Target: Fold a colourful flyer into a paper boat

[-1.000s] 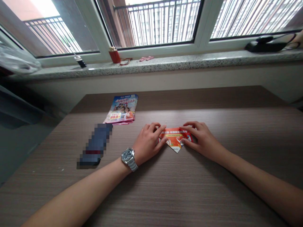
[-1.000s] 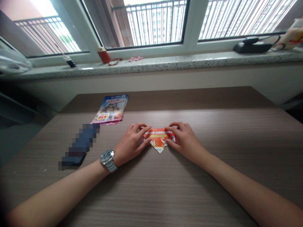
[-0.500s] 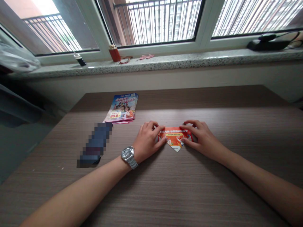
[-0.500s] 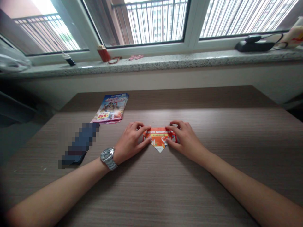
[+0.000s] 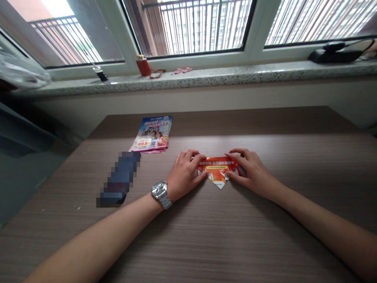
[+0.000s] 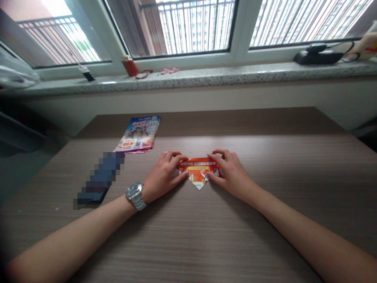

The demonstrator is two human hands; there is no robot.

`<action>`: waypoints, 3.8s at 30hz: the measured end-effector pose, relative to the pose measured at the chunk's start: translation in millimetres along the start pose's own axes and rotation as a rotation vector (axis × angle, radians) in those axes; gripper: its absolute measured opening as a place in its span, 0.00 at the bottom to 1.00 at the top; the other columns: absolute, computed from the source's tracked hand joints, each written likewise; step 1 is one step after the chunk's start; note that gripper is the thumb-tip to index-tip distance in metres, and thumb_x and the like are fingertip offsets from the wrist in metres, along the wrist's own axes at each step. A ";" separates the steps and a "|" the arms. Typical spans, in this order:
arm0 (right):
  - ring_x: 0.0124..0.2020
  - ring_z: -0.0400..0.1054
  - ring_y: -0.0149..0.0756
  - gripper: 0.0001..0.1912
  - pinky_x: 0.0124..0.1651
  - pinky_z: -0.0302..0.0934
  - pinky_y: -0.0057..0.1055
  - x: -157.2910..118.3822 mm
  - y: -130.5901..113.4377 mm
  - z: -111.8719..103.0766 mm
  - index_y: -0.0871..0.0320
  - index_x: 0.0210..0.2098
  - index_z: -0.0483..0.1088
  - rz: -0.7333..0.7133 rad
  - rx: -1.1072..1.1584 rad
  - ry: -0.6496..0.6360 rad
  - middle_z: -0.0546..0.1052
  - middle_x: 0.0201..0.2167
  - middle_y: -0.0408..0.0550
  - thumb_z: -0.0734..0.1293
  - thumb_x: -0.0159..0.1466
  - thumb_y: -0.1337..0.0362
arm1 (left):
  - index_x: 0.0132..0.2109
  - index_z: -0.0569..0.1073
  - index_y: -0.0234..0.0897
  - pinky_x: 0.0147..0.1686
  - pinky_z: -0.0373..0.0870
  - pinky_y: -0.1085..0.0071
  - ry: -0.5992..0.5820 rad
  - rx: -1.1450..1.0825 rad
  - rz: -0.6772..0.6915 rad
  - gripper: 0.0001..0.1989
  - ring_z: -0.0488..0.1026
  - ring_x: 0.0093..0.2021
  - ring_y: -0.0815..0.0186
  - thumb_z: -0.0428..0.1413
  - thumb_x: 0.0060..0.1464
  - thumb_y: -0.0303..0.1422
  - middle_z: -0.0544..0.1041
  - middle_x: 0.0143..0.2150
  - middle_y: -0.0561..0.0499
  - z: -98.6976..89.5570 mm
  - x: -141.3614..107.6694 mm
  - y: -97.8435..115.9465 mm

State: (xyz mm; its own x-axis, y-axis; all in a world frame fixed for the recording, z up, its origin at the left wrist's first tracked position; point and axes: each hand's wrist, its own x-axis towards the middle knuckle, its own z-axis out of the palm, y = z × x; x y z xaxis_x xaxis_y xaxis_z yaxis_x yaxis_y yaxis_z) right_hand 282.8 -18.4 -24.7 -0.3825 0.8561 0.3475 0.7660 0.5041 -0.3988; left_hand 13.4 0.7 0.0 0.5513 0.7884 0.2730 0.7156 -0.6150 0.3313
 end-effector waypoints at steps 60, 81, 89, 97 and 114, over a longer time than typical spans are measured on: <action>0.47 0.71 0.45 0.14 0.50 0.68 0.45 -2.2 -20.1 -12.1 0.51 0.53 0.75 -0.233 -0.029 -0.042 0.77 0.48 0.53 0.64 0.70 0.62 | 0.54 0.76 0.44 0.49 0.67 0.61 -0.062 0.058 0.300 0.14 0.70 0.48 0.60 0.51 0.68 0.39 0.75 0.50 0.46 -2.2 -0.6 5.8; 0.45 0.70 0.46 0.08 0.48 0.67 0.46 0.1 -17.9 -3.6 0.52 0.47 0.71 -0.114 0.102 -0.012 0.75 0.44 0.53 0.66 0.68 0.63 | 0.56 0.73 0.39 0.50 0.70 0.60 -0.044 -0.019 0.227 0.15 0.71 0.49 0.59 0.54 0.65 0.39 0.75 0.50 0.45 -0.4 -1.7 8.0; 0.46 0.71 0.44 0.07 0.48 0.68 0.45 0.6 -25.3 -6.5 0.52 0.47 0.69 -0.152 0.171 0.018 0.75 0.45 0.53 0.65 0.69 0.64 | 0.49 0.74 0.38 0.47 0.70 0.62 -0.025 -0.092 0.164 0.11 0.71 0.46 0.60 0.50 0.68 0.36 0.76 0.45 0.46 -1.1 -1.1 8.7; 0.41 0.72 0.40 0.09 0.44 0.68 0.38 -3.8 -32.2 -11.0 0.52 0.48 0.67 0.016 0.332 -0.013 0.77 0.42 0.48 0.67 0.67 0.63 | 0.44 0.72 0.36 0.42 0.69 0.67 -0.024 -0.253 0.125 0.07 0.72 0.42 0.63 0.52 0.67 0.33 0.75 0.41 0.48 -3.1 -2.2 12.2; 0.33 0.72 0.34 0.12 0.36 0.63 0.28 -3.1 -48.5 -22.5 0.55 0.39 0.76 0.278 0.530 -0.171 0.80 0.32 0.42 0.67 0.67 0.54 | 0.43 0.74 0.34 0.41 0.69 0.72 -0.068 -0.619 -0.001 0.10 0.74 0.40 0.66 0.53 0.66 0.37 0.77 0.39 0.48 -12.7 -3.0 25.6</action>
State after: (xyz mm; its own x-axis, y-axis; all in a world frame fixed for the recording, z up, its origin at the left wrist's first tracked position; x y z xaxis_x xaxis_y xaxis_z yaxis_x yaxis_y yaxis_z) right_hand 258.5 -48.1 12.7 -0.3165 0.9475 0.0464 0.5050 0.2097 -0.8373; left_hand 24.5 -17.6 19.1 0.5913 0.7754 0.2214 0.3457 -0.4918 0.7991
